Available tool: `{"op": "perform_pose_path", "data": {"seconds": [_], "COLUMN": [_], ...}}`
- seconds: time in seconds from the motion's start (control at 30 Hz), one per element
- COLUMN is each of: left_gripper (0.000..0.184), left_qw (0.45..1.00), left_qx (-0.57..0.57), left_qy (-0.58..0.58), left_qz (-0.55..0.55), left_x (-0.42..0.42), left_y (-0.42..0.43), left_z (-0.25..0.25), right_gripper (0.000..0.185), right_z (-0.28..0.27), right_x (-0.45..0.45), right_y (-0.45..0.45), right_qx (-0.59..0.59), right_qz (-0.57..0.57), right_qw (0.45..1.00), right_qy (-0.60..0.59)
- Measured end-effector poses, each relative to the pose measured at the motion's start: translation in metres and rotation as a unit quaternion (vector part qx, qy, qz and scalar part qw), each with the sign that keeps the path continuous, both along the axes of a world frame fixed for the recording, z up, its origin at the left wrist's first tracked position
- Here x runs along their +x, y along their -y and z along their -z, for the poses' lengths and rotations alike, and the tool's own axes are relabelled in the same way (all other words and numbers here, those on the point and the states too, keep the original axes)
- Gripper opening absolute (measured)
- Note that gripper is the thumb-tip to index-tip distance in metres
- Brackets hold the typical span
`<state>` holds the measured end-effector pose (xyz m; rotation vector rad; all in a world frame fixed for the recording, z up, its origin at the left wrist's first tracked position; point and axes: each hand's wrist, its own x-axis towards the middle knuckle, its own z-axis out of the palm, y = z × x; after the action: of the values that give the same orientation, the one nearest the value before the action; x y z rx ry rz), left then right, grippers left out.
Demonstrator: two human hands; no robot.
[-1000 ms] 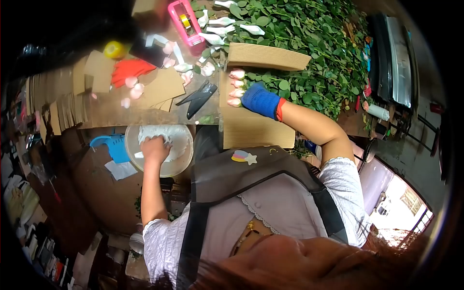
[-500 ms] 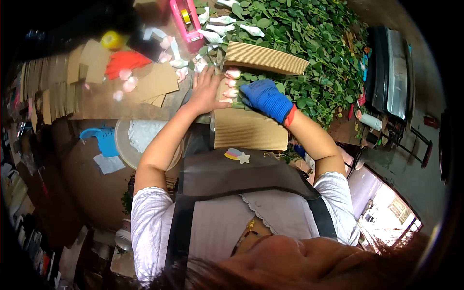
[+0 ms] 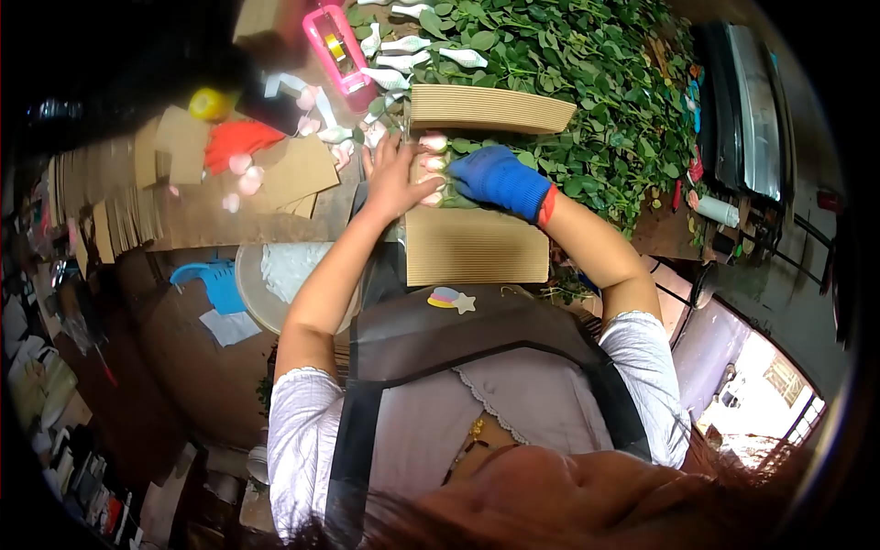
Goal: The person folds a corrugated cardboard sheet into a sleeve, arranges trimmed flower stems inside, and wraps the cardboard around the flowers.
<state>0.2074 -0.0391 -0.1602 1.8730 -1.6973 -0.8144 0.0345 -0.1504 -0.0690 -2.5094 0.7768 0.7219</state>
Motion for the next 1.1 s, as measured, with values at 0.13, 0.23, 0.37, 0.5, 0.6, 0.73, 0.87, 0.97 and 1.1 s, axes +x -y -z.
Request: {"op": "perform_pose_path", "data": {"seconds": [0.13,0.23,0.37,0.5,0.6,0.73,0.87,0.97,1.1], "left_gripper": [0.063,0.061,0.059,0.046,0.034,0.042,0.063,0.07,0.052], "left_qw": [0.998,1.0,1.0,0.998,0.994,0.994,0.994,0.995,0.99], "left_qx": [-0.057,-0.016,-0.019,-0.005,-0.032,-0.061,-0.021,-0.024,-0.033], "left_qy": [0.015,0.0,-0.012,-0.041,-0.031,-0.012,-0.04,-0.017,-0.023], "left_qz": [-0.016,-0.008,-0.005,-0.045,-0.095,-0.088,-0.1,-0.092,-0.137], "left_x": [-0.005,-0.003,-0.001,-0.006,-0.015,-0.015,-0.013,-0.014,-0.018], "left_y": [-0.004,-0.001,0.0,0.005,0.007,0.003,0.008,0.009,0.02], "left_z": [0.002,0.001,0.003,0.01,0.01,0.016,0.011,0.013,0.013], "right_gripper": [0.026,0.021,0.022,0.026,0.032,0.038,0.03,0.026,0.025], "right_z": [0.027,0.044,0.048,0.042,0.014,0.026,0.048,0.047,0.044], "right_x": [-0.005,-0.008,-0.005,-0.006,-0.01,-0.015,-0.018,-0.015,-0.017], "right_y": [0.003,0.002,-0.001,0.003,-0.002,0.004,0.013,0.009,0.009], "right_qx": [-0.051,-0.078,-0.069,-0.048,-0.039,-0.034,-0.051,-0.064,-0.052], "right_qz": [0.013,-0.011,-0.015,-0.044,0.048,0.111,0.102,0.09,0.09], "right_qw": [0.998,0.996,0.997,0.998,0.997,0.992,0.989,0.989,0.989], "right_qy": [-0.017,0.048,0.043,0.018,0.038,0.049,0.096,0.104,0.109]}}
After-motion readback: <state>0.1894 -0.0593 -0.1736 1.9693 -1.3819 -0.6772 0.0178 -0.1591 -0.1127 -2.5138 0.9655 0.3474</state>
